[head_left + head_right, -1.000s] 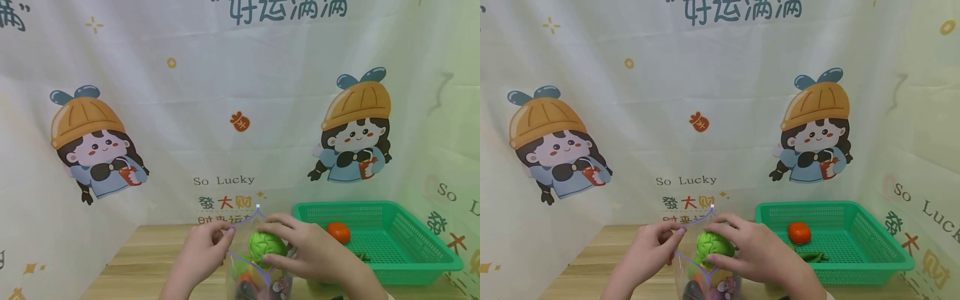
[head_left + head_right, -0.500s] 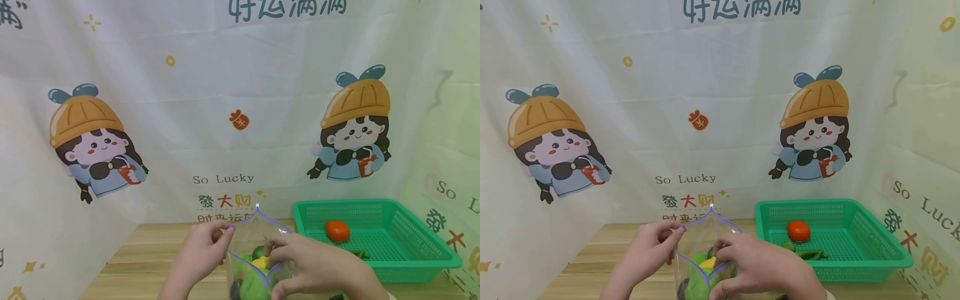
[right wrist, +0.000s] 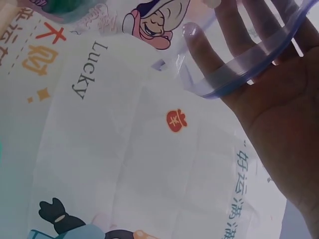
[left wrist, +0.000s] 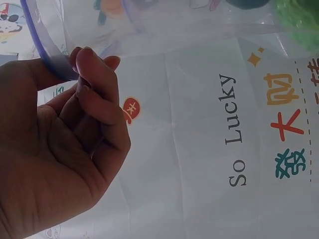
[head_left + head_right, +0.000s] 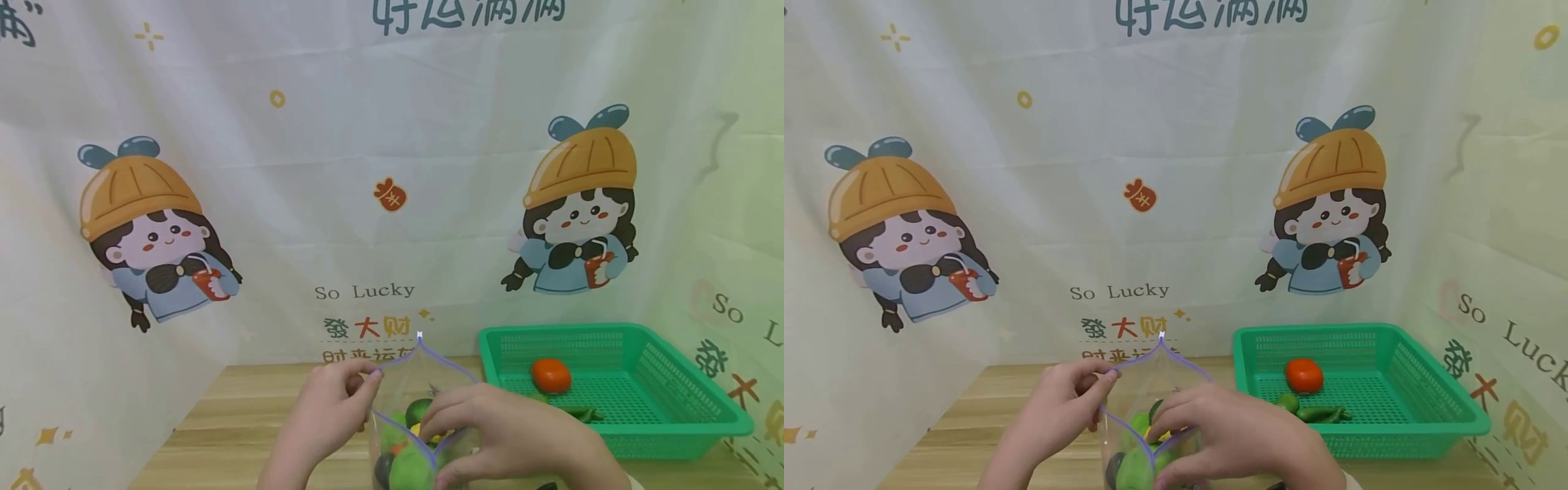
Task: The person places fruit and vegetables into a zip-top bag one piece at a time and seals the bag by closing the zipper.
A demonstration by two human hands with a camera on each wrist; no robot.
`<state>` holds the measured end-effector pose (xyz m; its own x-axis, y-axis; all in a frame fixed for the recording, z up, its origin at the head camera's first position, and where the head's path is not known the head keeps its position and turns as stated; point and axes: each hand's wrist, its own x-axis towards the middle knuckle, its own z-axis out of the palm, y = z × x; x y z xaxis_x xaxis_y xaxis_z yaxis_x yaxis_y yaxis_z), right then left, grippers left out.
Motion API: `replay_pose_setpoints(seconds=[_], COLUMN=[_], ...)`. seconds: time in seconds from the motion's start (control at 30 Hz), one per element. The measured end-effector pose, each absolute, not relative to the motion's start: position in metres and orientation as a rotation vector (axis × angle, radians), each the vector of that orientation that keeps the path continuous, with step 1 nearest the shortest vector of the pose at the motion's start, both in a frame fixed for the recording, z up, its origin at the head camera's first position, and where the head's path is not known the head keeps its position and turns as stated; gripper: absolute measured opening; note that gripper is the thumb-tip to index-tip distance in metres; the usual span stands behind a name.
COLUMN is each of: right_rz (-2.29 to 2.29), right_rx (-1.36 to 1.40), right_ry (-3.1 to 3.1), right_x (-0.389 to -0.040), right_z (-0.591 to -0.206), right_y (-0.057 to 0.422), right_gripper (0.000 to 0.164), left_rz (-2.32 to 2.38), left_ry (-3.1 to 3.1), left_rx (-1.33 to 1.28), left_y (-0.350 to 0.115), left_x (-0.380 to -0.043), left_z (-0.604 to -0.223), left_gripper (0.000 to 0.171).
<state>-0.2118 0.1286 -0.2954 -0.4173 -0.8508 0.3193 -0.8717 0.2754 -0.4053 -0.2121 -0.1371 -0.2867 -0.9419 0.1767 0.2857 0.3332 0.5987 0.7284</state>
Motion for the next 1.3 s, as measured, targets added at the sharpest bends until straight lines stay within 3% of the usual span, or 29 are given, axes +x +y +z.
replay_pose_setpoints(seconds=[0.37, 0.6, 0.73, 0.9, 1.3], right_rz=[0.824, 0.848, 0.866, 0.689, 0.726], right_rx=[1.692, 1.682, 1.702, 1.617, 1.498], right_ry=[-2.599, -2.633, -2.467, -2.103, -2.368], right_x=[-0.214, -0.216, -0.212, -0.206, -0.229], right_z=[-0.296, -0.297, -0.293, -0.289, -0.268], right_y=[0.12, 0.119, 0.127, 0.139, 0.169], right_gripper=[0.022, 0.028, 0.027, 0.008, 0.009], left_rz=[-1.247, -1.244, -1.188, -1.11, -1.246], left_ry=[-2.663, -2.66, -2.597, -2.515, -2.542], left_rx=[-0.489, -0.489, -0.421, -0.33, -0.336], left_y=[-0.136, -0.137, -0.135, -0.134, -0.133], left_x=[-0.212, -0.213, -0.213, -0.213, -0.212], left_z=[-0.288, -0.288, -0.287, -0.286, -0.291], left_gripper=[0.022, 0.022, 0.015, 0.016, 0.012])
